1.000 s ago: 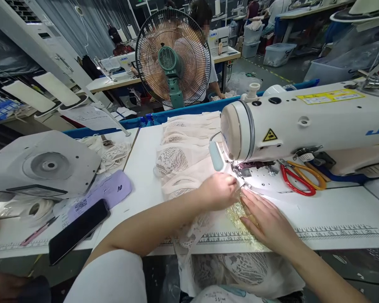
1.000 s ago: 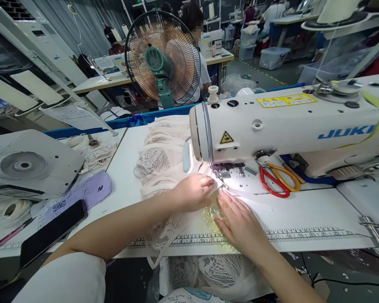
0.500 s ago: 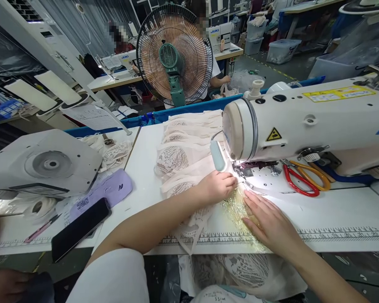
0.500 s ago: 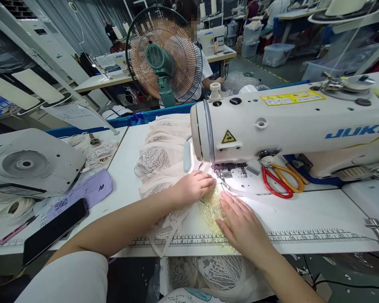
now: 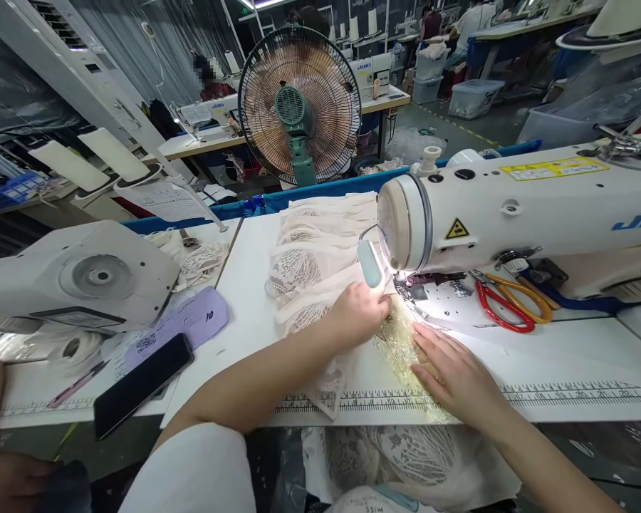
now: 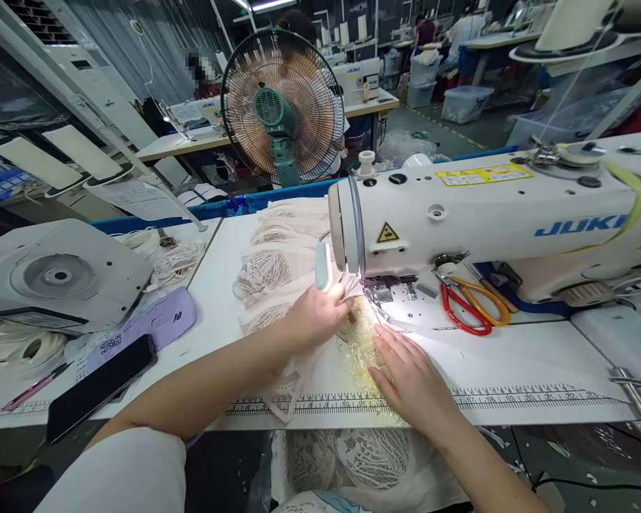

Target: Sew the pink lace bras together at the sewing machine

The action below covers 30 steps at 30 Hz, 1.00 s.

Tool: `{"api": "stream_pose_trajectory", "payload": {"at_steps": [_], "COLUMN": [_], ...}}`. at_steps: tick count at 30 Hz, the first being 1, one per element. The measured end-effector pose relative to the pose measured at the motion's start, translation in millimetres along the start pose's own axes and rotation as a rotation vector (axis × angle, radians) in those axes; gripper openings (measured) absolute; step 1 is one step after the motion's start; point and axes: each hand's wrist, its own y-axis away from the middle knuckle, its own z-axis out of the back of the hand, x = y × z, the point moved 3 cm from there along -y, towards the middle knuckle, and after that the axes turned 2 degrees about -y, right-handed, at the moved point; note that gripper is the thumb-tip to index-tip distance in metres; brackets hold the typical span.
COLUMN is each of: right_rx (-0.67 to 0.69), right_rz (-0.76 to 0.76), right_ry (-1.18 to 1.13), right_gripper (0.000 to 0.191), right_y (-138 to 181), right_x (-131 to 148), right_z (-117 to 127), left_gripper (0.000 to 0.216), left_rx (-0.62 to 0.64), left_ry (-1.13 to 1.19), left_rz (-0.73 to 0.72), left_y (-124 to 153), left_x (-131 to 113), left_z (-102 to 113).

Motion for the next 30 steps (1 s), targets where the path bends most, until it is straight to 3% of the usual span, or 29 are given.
{"api": "stream_pose_trajectory", "payload": {"at_steps": [5,7,11,15,17,18,20,22,27,30], "right_rx": [0.006,0.013,-0.005,-0.115,-0.048,0.047,0.260,0.377,0.312,0.320], "right_rz": [-0.017,-0.024,-0.026,-0.037,-0.044,-0.037,0.001,-0.025,-0.140,-0.145], "right_ry": [-0.030,-0.045,-0.085,-0.239,-0.363,-0.412,-0.451,-0.390,-0.138,-0.107], "right_gripper": [0.042,0.042,0.041,0.033,0.029,0.026,0.025,0.029,0.048,0.045], "right_y": [2,2,2,18,38,51,79,104,128,124], "right_x": [0,-2,-4,6,17,23,32,31,6,1], "right_z": [-1,-3,-4,16,28,31,30,19,-23,-35], "left_gripper": [0.032,0.038,0.057,0.058,0.055,0.054,0.051,0.045,0.028,0.023], "left_rx": [0.348,0.368,0.181,0.060,-0.006,-0.044,-0.137,-0.268,-0.657,-0.736], "left_ry": [-0.045,-0.067,-0.127,-0.033,0.002,0.009,0.025,0.069,0.365,0.545], "left_rz": [0.129,0.233,0.413,0.451,0.454,0.444,0.392,0.288,0.011,-0.062], "left_y": [73,91,95,91,96,102,116,135,180,194], "left_x": [-25,-25,-1,31,38,38,30,14,-37,-59], "left_z": [12,5,-17,-36,-40,-41,-43,-45,-55,-64]}}
